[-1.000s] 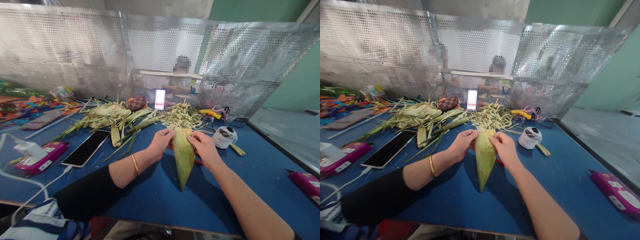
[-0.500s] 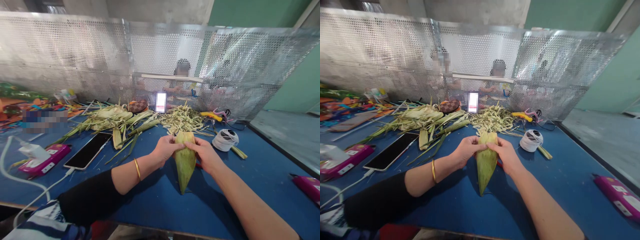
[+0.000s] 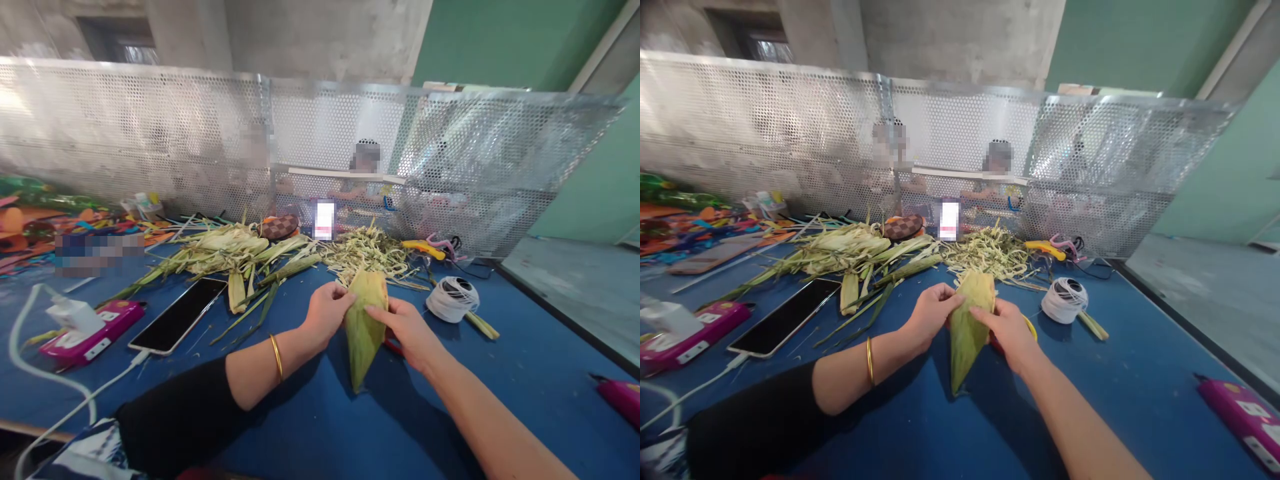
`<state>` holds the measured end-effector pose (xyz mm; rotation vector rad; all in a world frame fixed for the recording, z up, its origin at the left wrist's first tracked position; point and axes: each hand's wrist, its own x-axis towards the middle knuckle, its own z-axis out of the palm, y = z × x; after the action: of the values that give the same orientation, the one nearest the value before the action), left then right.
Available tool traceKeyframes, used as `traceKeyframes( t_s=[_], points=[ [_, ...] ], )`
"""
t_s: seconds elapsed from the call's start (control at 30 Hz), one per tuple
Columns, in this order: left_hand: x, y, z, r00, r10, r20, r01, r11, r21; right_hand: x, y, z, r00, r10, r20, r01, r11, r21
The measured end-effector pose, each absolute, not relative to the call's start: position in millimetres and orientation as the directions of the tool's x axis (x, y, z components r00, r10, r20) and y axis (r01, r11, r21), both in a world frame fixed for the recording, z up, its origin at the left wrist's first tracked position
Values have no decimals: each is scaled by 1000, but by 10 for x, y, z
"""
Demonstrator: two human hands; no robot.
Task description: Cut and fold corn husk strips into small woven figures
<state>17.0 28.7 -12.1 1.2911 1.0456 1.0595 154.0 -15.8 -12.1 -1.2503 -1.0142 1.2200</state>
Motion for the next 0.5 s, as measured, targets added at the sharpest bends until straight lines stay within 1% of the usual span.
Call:
traceKeyframes(
  t_s=[0.07, 0.13, 0.23, 0.33, 0.43, 0.5],
  points=[
    [158, 316, -119, 208, 978, 24, 4, -25, 1000, 1521, -163, -121, 134, 987, -94, -105, -80, -991],
    [152, 329, -102, 225, 974, 12, -12, -9, 1000, 1528, -154, -136, 168, 983, -75, -108, -57, -993],
    [146, 321, -68, 278, 959, -62, -73, 86, 994, 1579, -122, -178, 186, 979, -80, -99, -62, -993],
    [139, 289, -50, 375, 917, -137, -105, 189, 976, 1635, -87, -220, 221, 973, -71, -77, -56, -995],
    [144, 255, -58, 444, 876, -190, -32, 227, 973, 1654, -75, -228, 250, 968, -31, -67, -14, -998],
    [152, 247, -72, 421, 889, -180, 14, 192, 981, 1637, -88, -210, 248, 969, -16, -73, 2, -997]
  ],
)
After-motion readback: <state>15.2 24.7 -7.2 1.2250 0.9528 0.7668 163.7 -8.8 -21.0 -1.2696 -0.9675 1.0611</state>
